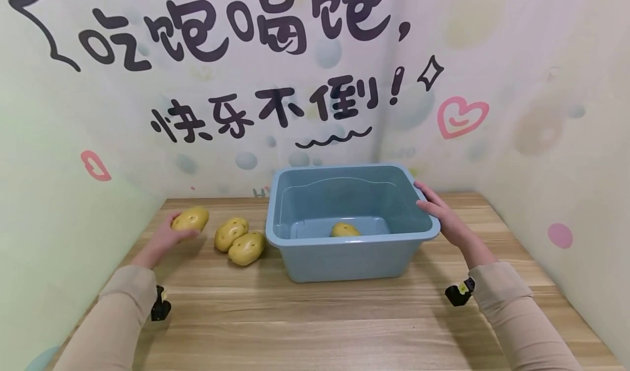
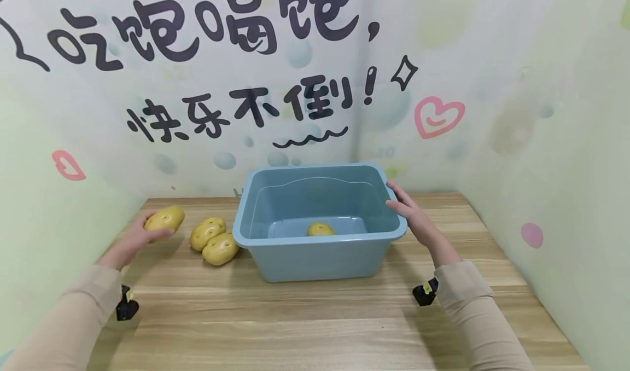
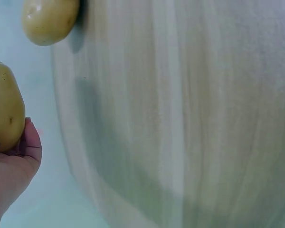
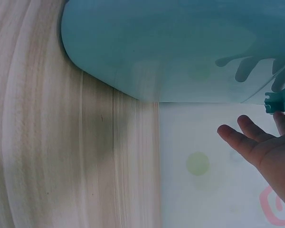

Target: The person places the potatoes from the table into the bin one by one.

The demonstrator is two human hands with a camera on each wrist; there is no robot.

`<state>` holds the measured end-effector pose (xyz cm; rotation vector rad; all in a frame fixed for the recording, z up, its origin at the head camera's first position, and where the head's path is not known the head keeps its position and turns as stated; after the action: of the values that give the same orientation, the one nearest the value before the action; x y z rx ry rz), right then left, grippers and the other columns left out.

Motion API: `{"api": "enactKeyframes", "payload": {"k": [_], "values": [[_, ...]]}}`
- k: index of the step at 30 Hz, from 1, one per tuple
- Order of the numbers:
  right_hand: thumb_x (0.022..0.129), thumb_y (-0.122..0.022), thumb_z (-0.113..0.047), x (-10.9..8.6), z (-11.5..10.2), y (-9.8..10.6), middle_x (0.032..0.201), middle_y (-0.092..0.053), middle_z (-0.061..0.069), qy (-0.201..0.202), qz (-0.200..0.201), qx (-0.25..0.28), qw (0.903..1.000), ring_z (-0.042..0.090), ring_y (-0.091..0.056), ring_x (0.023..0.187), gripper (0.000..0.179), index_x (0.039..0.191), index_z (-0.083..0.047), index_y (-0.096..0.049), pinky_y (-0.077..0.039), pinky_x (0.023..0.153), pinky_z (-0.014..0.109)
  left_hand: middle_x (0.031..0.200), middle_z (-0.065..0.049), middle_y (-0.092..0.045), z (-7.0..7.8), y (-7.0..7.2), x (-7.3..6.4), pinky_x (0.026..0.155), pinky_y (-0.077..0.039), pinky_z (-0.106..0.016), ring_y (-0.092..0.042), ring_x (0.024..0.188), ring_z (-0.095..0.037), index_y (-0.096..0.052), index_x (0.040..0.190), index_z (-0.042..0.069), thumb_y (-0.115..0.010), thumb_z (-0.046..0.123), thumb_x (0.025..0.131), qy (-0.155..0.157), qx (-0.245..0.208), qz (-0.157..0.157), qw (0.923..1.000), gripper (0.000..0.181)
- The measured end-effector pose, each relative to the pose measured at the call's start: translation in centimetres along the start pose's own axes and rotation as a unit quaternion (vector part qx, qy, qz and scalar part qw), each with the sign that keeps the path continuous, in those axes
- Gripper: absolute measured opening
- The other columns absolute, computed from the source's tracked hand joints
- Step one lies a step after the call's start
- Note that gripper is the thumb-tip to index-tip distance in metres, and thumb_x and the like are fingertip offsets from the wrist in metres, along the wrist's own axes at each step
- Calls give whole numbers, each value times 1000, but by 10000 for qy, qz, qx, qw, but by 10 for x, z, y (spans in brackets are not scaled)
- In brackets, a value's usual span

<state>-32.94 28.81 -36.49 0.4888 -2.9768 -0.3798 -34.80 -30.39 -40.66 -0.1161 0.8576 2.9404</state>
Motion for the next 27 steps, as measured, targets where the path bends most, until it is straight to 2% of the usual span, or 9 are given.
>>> {"api": "enactKeyframes", "payload": {"k": [4, 10, 14, 21, 27], "values": [[97, -35, -26, -1, -1, -1, 152, 4, 16, 29, -31, 22, 10000, 37, -8, 134, 64, 148, -13, 1, -37, 83, 13, 135, -32, -24, 8, 0, 0, 84, -35, -34, -35, 113, -35, -6, 142, -8, -60, 29, 86, -2, 24, -61, 10000, 86], [97, -35, -26, -1, -1, -1, 152, 3, 16, 36, -36, 35, 10000, 36, -10, 134, 63, 148, -13, 0, -38, 83, 13, 134, -30, -27, 23, 1, 1, 84, -34, -36, -37, 111, -33, -11, 142, -7, -61, 27, 85, -200, 51, -153, 9997, 83], [97, -35, -27, 0, -1, -2, 152, 3, 15, 46, -55, 28, 10000, 36, -9, 135, 63, 148, -13, 0, -37, 84, 13, 135, -30, -25, 31, 2, 2, 86, -34, -37, -36, 111, -34, -9, 142, -6, -61, 27, 85, -263, 69, -210, 9994, 84], [96, -36, -28, 0, -1, -1, 152, 3, 15, 31, -47, 9, 10000, 36, -8, 135, 64, 148, -13, 0, -37, 84, 12, 135, -30, -27, 43, 6, 2, 85, -35, -36, -37, 111, -34, -11, 142, -6, -62, 28, 85, -415, 341, -193, 9984, 84], [96, -36, -28, 0, -1, -1, 152, 4, 14, 12, -41, 6, 10000, 36, -7, 135, 65, 148, -13, 0, -36, 84, 12, 137, -29, -28, 53, 6, 3, 84, -35, -36, -37, 111, -34, -11, 143, -6, -63, 27, 84, -414, 452, -285, 9977, 85]]}}
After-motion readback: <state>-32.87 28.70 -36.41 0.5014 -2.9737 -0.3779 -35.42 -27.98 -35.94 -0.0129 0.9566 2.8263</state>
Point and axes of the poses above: each hand's wrist, its own x-axis towards the middle knuckle, its own y-axis out of the back of the hand, z = x × y, the point moved 6 cm from there along x, towards the middle knuckle
